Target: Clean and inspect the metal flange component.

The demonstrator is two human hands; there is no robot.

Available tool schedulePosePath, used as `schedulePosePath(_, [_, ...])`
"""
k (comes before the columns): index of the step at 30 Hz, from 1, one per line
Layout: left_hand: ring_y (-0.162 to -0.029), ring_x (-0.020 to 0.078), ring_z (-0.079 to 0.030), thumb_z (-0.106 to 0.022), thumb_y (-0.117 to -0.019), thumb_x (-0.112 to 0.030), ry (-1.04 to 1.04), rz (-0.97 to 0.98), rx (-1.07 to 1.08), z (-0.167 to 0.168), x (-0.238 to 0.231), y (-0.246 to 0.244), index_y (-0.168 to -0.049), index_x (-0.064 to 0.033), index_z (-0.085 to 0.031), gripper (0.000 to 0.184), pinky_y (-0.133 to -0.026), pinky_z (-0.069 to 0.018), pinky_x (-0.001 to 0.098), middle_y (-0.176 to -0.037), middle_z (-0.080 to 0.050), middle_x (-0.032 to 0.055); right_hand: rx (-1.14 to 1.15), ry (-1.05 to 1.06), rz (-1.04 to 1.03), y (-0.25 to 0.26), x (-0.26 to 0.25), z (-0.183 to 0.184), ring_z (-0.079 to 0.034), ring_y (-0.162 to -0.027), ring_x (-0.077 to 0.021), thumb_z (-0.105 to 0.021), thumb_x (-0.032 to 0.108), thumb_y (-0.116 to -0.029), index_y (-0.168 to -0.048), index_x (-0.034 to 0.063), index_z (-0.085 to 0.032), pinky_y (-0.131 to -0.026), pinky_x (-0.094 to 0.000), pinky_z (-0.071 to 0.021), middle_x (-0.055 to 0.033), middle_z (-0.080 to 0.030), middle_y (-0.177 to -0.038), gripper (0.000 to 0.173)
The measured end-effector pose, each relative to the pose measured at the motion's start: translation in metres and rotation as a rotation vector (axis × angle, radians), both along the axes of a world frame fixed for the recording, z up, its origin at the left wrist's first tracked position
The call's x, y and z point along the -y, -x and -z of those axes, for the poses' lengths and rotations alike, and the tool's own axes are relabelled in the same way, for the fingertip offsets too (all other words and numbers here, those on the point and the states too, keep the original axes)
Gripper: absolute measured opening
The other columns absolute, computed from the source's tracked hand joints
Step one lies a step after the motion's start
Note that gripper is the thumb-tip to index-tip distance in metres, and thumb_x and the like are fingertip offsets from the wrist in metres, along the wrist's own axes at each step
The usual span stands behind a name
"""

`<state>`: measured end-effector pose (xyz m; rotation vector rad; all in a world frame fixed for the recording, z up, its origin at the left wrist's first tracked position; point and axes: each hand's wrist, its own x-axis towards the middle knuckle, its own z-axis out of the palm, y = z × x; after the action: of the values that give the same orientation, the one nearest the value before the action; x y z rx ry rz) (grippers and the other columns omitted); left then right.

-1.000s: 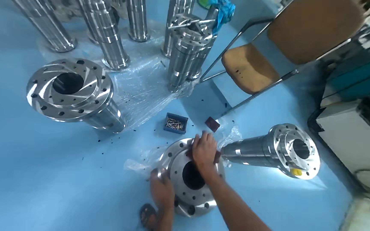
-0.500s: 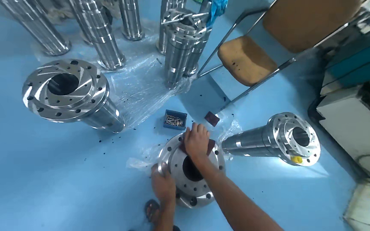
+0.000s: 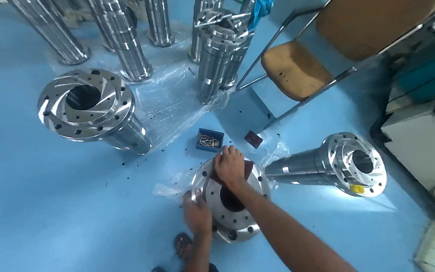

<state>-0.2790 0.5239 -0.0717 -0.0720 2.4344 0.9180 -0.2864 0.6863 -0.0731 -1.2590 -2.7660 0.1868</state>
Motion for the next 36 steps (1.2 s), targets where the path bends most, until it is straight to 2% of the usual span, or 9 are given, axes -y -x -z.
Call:
schedulePosePath(4, [-0.101,0.0342,-0.072,-0.051,-0.1093,-0.036,0.014,-0.003,-0.018,0.0,0.001,0.0,-0.132,-0.006,-0.063,0.039,-0.086,-0.0573,0.0552,-0.112,-0.073,0.0176,0.066,0.012,0.057,0.019,-0.017,-0.005,-0.067,-0.106,-0.0385,-0.043,0.034,-0.1073,-0.115,-0.0002,-0.066,-0.09,-0.0537,-0.05,-0.0203,-0.071,-0.107,0.042])
schedulePosePath(9, [-0.099,0.0342,-0.073,-0.051,-0.1093,-0.034,0.017,0.014,-0.032,0.0,0.001,-0.001,-0.131,-0.0048,-0.063,0.038,-0.085,-0.0576,0.0551,-0.112,-0.073,0.0178,-0.076,-0.138,-0.071,0.002,0.03,0.006,-0.065,-0.094,-0.0389,-0.053,0.034,-0.0977,-0.105,0.0044,-0.073,-0.077,-0.0525,-0.0508,-0.0191,-0.066,-0.101,0.037])
schedulePosePath(13, [-0.1,0.0341,-0.072,-0.05,-0.1095,-0.036,0.028,0.007,-0.02,0.002,0.002,-0.001,-0.131,-0.0059,-0.063,0.039,-0.085,-0.0575,0.0547,-0.112,-0.073,0.0178,0.022,0.017,-0.025,0.023,-0.005,0.0,-0.067,-0.104,-0.0404,-0.048,0.034,-0.1047,-0.115,0.0,-0.067,-0.089,-0.055,-0.0506,-0.0219,-0.069,-0.107,0.041])
schedulePosePath(19, [-0.099,0.035,-0.072,-0.051,-0.1091,-0.031,0.037,0.034,-0.041,-0.004,-0.002,0.003,-0.13,-0.0035,-0.063,0.037,-0.085,-0.0582,0.0544,-0.111,-0.072,0.0188,-0.083,-0.125,-0.177,0.005,0.049,0.0,-0.065,-0.094,-0.0365,-0.054,0.032,-0.0965,-0.102,0.0068,-0.073,-0.079,-0.0525,-0.0511,-0.0156,-0.067,-0.099,0.032])
schedulePosePath(22, [-0.101,0.0354,-0.072,-0.049,-0.1098,-0.035,0.04,0.032,-0.015,-0.004,0.001,0.001,-0.131,-0.0039,-0.062,0.04,-0.086,-0.0573,0.055,-0.113,-0.072,0.0193,-0.02,0.031,-0.168,0.019,0.022,0.0,-0.068,-0.103,-0.0386,-0.05,0.032,-0.1022,-0.11,0.0014,-0.07,-0.086,-0.0536,-0.0525,-0.0196,-0.071,-0.104,0.038])
schedulePosePath(24, [-0.101,0.0356,-0.072,-0.049,-0.11,-0.035,0.04,0.032,-0.024,-0.003,-0.002,0.002,-0.132,-0.0044,-0.063,0.04,-0.087,-0.0574,0.0556,-0.113,-0.072,0.0195,-0.041,-0.006,-0.125,0.028,0.015,0.001,-0.069,-0.102,-0.0369,-0.049,0.032,-0.1039,-0.109,0.0009,-0.069,-0.087,-0.0519,-0.052,-0.0183,-0.072,-0.103,0.037])
schedulePosePath(29, [-0.099,0.0353,-0.072,-0.052,-0.1084,-0.029,0.037,0.043,-0.041,-0.003,0.0,0.001,-0.13,-0.0033,-0.063,0.035,-0.085,-0.0581,0.0553,-0.112,-0.072,0.0189,-0.101,-0.116,-0.201,0.001,0.063,0.0,-0.065,-0.1,-0.0366,-0.053,0.034,-0.0973,-0.106,0.007,-0.073,-0.084,-0.0532,-0.0515,-0.0152,-0.068,-0.102,0.034])
schedulePosePath(32, [-0.098,0.0346,-0.073,-0.051,-0.1092,-0.034,0.047,0.032,-0.035,-0.001,0.001,-0.001,-0.129,-0.005,-0.064,0.037,-0.084,-0.0582,0.0551,-0.111,-0.073,0.018,-0.022,0.037,-0.188,0.02,0.031,-0.003,-0.067,-0.103,-0.0386,-0.05,0.033,-0.1028,-0.111,0.0013,-0.07,-0.086,-0.054,-0.052,-0.0198,-0.07,-0.104,0.038])
schedulePosePath(36, [-0.101,0.0334,-0.073,-0.049,-0.1099,-0.037,0.045,0.032,-0.013,-0.003,0.001,0.0,-0.133,-0.0065,-0.062,0.04,-0.086,-0.0579,0.0547,-0.115,-0.073,0.0172,-0.09,-0.052,-0.198,0.016,0.015,0.005,-0.067,-0.098,-0.0361,-0.049,0.036,-0.1034,-0.105,0.0025,-0.069,-0.084,-0.0502,-0.0519,-0.0169,-0.07,-0.099,0.04])
